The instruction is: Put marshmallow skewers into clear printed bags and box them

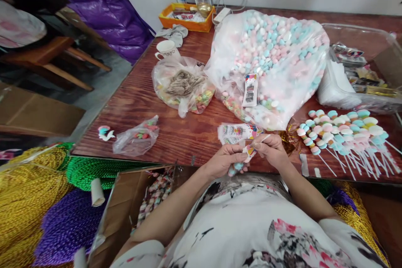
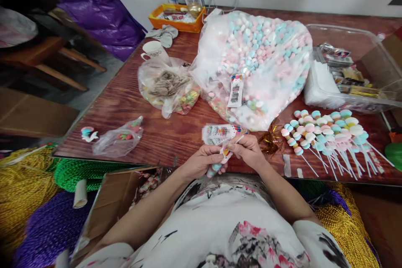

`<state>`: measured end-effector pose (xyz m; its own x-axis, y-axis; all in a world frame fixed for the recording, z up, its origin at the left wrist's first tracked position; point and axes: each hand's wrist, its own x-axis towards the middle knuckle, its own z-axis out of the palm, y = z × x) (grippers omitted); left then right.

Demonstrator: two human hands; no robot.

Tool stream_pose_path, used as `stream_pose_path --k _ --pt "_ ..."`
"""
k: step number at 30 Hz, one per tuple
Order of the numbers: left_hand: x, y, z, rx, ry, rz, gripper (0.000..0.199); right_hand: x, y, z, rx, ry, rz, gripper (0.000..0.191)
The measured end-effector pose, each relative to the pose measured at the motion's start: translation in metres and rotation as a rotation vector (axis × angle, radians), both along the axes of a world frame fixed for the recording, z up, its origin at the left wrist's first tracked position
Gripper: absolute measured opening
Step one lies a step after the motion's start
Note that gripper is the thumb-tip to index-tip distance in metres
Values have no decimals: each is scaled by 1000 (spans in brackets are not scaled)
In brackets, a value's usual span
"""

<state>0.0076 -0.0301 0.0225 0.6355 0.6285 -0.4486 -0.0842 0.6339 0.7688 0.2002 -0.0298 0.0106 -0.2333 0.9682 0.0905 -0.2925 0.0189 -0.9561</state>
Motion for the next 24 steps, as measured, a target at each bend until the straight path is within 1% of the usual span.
stream_pose_path --k 4,5,6,8,10,11,12,13,15,16,17,19,20,22,24 --pt "5 -4 -5 -57 -63 73 35 -8 0 -3 -63 -16 162 27" --pt "7 -3 -6 -61 -75 98 37 -9 0 -4 -74 -25 169 27" --pt "8 -2 -6 -64 -79 137 37 -9 0 -5 -75 -33 133 24" --pt "12 0 -7 -49 -57 268 38 -9 0 -7 -50 -32 -52 20" --pt "16 3 -8 20 -1 430 36 -11 -2 -8 -20 -31 -227 31" --pt "18 3 -9 83 31 492 34 -14 -4 -9 -9 -49 -257 34" --pt "20 4 -10 163 62 533 32 -17 -6 -9 1 -85 -249 33" --pt "21 3 -11 251 89 556 30 -20 -8 -10 13 -137 -217 27" --pt "23 2 -13 403 125 581 28 -27 -10 -12 54 -220 -179 11" --pt "23 0 -15 440 133 587 30 -30 -10 -13 77 -229 -204 9" --pt "23 -1 -16 439 136 584 33 -31 -9 -14 99 -219 -251 7" --pt "21 -5 -18 342 129 538 41 -31 -6 -14 148 -190 -339 4" --pt "19 -7 -18 274 120 502 44 -30 -4 -14 178 -193 -356 4" --pt "16 -11 -18 163 91 443 45 -29 -3 -13 233 -241 -330 6" --pt "14 -14 -16 105 45 420 44 -29 -5 -12 260 -296 -309 7"
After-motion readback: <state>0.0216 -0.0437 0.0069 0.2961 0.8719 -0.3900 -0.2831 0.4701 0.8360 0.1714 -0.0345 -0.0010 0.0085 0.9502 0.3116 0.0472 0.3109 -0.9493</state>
